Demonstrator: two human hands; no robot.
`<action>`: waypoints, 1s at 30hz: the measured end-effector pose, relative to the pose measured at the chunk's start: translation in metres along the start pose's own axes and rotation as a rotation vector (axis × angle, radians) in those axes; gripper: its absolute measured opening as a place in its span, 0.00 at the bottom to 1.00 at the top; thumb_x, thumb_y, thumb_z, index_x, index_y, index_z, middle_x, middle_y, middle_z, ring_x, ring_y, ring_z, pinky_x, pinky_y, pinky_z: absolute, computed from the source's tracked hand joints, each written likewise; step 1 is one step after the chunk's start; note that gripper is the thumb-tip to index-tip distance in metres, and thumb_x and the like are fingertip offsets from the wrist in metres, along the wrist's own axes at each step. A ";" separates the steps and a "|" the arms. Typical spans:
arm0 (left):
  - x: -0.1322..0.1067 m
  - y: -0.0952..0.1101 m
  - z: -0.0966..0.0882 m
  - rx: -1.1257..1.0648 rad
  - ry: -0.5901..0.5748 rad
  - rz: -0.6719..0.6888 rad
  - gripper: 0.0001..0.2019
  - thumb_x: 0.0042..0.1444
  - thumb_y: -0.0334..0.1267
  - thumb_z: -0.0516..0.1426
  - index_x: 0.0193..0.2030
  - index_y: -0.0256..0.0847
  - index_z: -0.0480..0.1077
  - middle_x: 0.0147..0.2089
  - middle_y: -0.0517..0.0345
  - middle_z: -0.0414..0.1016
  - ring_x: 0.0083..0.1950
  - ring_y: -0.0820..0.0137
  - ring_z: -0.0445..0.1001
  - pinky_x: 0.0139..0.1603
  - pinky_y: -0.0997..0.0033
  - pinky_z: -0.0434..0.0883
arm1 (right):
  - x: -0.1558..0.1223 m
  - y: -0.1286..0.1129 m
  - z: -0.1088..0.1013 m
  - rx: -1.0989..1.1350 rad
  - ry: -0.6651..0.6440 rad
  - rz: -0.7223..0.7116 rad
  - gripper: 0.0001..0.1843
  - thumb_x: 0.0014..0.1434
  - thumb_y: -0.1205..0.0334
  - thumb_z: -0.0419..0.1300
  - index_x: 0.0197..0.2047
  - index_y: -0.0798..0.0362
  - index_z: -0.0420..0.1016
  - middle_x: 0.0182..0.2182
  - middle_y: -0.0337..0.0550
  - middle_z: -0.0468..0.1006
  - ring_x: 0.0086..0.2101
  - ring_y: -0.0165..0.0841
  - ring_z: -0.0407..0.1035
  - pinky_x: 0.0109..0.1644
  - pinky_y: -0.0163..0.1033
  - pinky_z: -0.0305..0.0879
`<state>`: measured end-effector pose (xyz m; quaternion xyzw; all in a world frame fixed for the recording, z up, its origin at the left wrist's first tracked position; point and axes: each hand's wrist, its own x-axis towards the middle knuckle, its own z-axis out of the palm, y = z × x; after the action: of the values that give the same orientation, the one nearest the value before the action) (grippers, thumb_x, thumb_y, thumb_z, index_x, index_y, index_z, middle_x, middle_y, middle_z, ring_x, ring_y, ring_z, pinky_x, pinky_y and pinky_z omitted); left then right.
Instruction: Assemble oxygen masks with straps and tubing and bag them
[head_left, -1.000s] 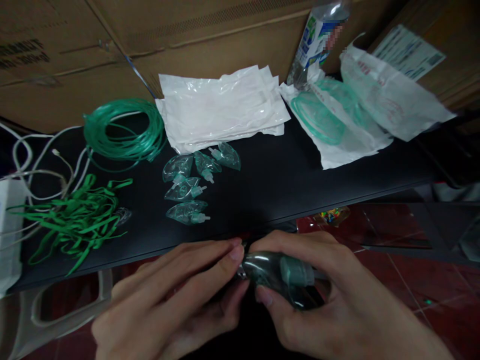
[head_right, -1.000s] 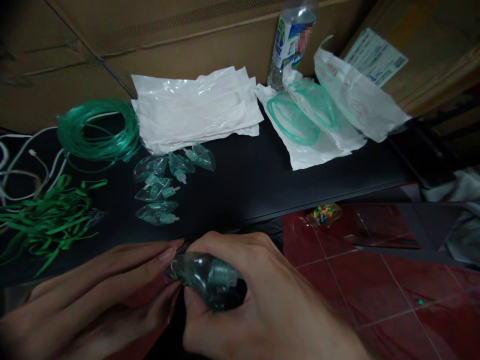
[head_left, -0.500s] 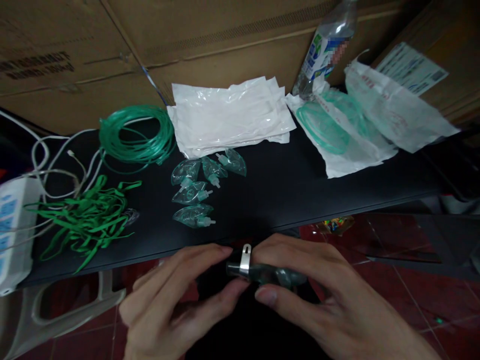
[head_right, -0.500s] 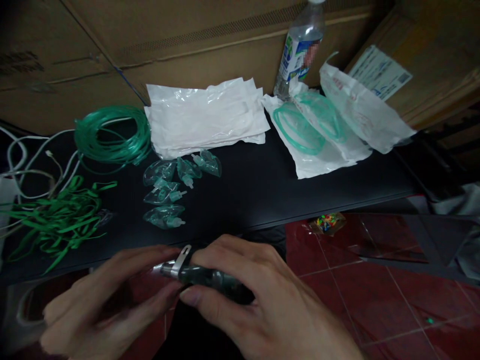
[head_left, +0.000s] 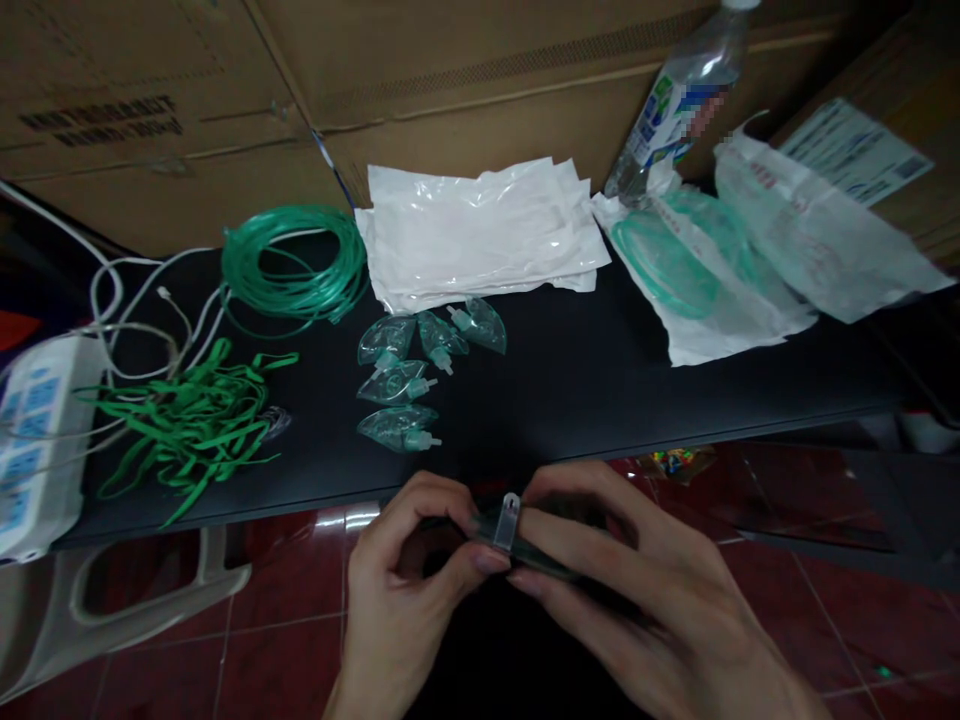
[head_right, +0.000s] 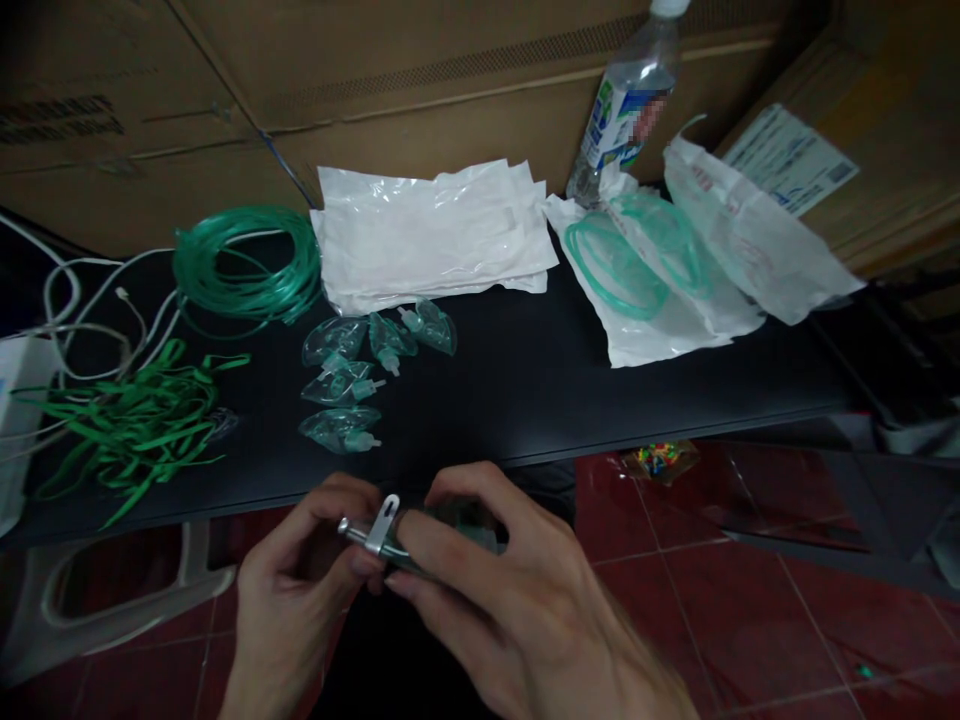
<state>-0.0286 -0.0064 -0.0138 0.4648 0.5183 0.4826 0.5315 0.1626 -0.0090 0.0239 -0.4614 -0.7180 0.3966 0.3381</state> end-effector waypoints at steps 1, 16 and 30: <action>-0.001 -0.001 0.001 -0.007 -0.003 0.011 0.10 0.55 0.43 0.71 0.32 0.44 0.77 0.33 0.63 0.74 0.33 0.76 0.75 0.30 0.85 0.74 | 0.000 0.000 0.001 -0.017 0.008 -0.011 0.16 0.69 0.69 0.63 0.56 0.44 0.75 0.50 0.41 0.76 0.44 0.29 0.80 0.46 0.26 0.76; 0.003 0.003 -0.003 0.029 -0.160 0.179 0.05 0.59 0.42 0.69 0.37 0.44 0.81 0.38 0.57 0.80 0.37 0.71 0.80 0.35 0.78 0.78 | -0.010 -0.003 0.004 0.227 0.108 0.306 0.12 0.69 0.57 0.64 0.53 0.34 0.81 0.59 0.37 0.77 0.59 0.35 0.75 0.61 0.35 0.73; 0.008 -0.010 -0.009 -0.014 -0.345 0.343 0.09 0.63 0.42 0.66 0.33 0.40 0.78 0.30 0.59 0.77 0.29 0.74 0.74 0.30 0.77 0.72 | 0.008 -0.005 -0.010 0.947 -0.084 0.847 0.16 0.52 0.51 0.78 0.41 0.48 0.87 0.36 0.39 0.86 0.37 0.30 0.78 0.41 0.31 0.72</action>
<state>-0.0376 0.0009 -0.0251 0.6178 0.3300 0.4829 0.5256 0.1660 -0.0009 0.0337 -0.4899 -0.2328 0.7881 0.2910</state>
